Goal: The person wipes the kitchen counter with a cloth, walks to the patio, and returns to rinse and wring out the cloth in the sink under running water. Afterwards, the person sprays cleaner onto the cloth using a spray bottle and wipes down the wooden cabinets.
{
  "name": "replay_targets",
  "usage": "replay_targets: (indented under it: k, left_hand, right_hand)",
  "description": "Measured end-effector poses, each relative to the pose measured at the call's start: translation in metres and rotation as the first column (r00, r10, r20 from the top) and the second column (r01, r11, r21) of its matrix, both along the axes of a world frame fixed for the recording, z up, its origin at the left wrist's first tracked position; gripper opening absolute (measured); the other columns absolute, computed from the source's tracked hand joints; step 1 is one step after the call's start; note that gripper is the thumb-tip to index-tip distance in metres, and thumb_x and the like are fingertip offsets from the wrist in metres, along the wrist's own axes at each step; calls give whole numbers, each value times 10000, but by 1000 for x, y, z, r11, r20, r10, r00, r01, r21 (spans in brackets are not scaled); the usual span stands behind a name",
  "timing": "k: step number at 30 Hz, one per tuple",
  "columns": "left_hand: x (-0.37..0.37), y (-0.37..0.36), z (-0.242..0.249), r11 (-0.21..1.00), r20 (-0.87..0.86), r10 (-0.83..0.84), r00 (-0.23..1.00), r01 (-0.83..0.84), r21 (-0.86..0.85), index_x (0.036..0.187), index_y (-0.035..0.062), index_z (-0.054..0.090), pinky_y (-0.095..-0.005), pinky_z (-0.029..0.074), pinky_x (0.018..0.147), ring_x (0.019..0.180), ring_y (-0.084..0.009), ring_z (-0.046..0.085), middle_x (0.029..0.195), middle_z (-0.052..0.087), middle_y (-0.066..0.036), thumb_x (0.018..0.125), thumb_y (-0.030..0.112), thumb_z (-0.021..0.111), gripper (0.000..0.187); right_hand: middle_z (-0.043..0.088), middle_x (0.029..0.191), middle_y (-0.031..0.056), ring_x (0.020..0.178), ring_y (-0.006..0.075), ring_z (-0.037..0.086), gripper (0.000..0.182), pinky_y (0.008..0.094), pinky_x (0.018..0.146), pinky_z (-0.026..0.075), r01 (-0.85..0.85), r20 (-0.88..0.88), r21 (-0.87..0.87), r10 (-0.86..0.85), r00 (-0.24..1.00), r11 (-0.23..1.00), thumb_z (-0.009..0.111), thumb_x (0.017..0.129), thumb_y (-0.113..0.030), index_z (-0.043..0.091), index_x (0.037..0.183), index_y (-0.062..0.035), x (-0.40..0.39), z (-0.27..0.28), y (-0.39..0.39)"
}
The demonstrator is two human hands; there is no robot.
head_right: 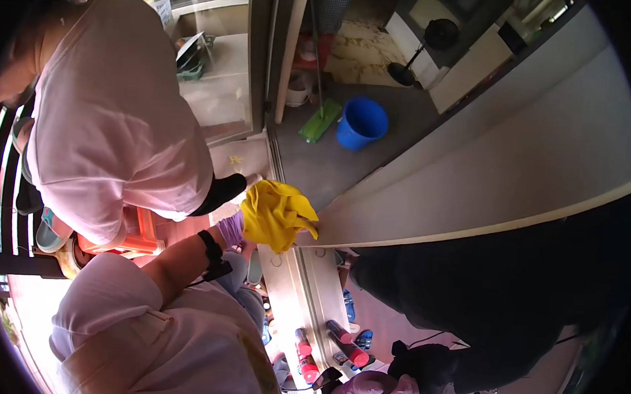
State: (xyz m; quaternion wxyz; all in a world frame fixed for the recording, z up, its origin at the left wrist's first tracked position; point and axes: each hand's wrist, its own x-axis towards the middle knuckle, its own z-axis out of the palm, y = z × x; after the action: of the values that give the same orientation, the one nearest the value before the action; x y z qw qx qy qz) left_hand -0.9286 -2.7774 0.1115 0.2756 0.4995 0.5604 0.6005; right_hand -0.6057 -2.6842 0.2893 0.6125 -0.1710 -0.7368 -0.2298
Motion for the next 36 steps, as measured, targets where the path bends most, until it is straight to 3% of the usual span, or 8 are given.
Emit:
replay_targets:
  k: [5,13,19,24,26,30,32,36]
  left_hand:
    - [-19,-22,5,986,-46,137,989,-141,-87,1164,122,562,-356,374,959,1084,-240,519,1184,555,-57,804,174,632,371]
    - [-19,-29,-1,941,203,339,919,-326,-92,1177,123,550,-369,374,959,1086,-241,517,1193,549,-59,814,190,611,373]
    - [-15,-3,-19,903,405,399,823,-428,-21,1186,124,541,-378,374,959,1088,-243,516,1200,545,-60,822,203,595,376]
    - [-25,2,-59,876,455,427,782,-481,4,1194,125,534,-386,373,959,1089,-244,515,1206,542,-61,829,214,582,378]
    - [-37,4,-88,870,480,425,767,-493,18,1197,125,531,-389,373,958,1090,-244,515,1208,540,-61,832,218,577,379]
    - [-63,-3,-147,872,542,395,742,-488,34,1203,126,525,-396,373,958,1091,-245,514,1213,537,-62,837,226,566,382]
    - [-78,-9,-168,880,560,382,735,-475,24,1206,126,522,-399,373,958,1092,-246,513,1215,536,-62,840,231,561,383]
    - [-103,-16,-203,916,558,325,764,-402,16,1212,127,516,-405,373,958,1093,-247,513,1220,533,-63,845,239,551,386]
  right_hand:
    - [596,905,98,797,236,564,309,351,728,448,-85,4,-35,86,996,996,422,945,-234,540,1125,-14,-14,-5,1]
    - [593,897,85,785,235,559,310,355,709,449,-310,-20,-131,311,950,941,440,937,-254,545,1123,-30,-4,-26,13]
    - [591,891,76,777,233,556,311,358,694,449,-553,-18,-320,578,816,769,453,930,-269,549,1121,-43,-6,-61,29]
    - [589,886,68,769,232,553,313,361,681,449,-619,-16,-584,755,655,525,464,925,-281,552,1119,-53,-35,-133,41]
    - [597,851,41,744,218,562,292,354,659,448,-583,9,-675,795,606,452,574,834,-276,597,1047,-77,-56,-178,52]
    - [611,811,45,736,214,574,352,343,641,451,-593,2,-715,850,526,369,648,705,-152,616,1047,-76,-117,-256,58]
    - [610,813,47,714,221,573,303,350,642,451,-640,-87,-721,882,463,265,645,716,-131,645,1016,-87,-151,-285,54]
    - [612,815,40,710,218,574,340,345,642,451,-680,-56,-653,875,481,332,660,720,-112,630,1058,-92,-201,-314,44]
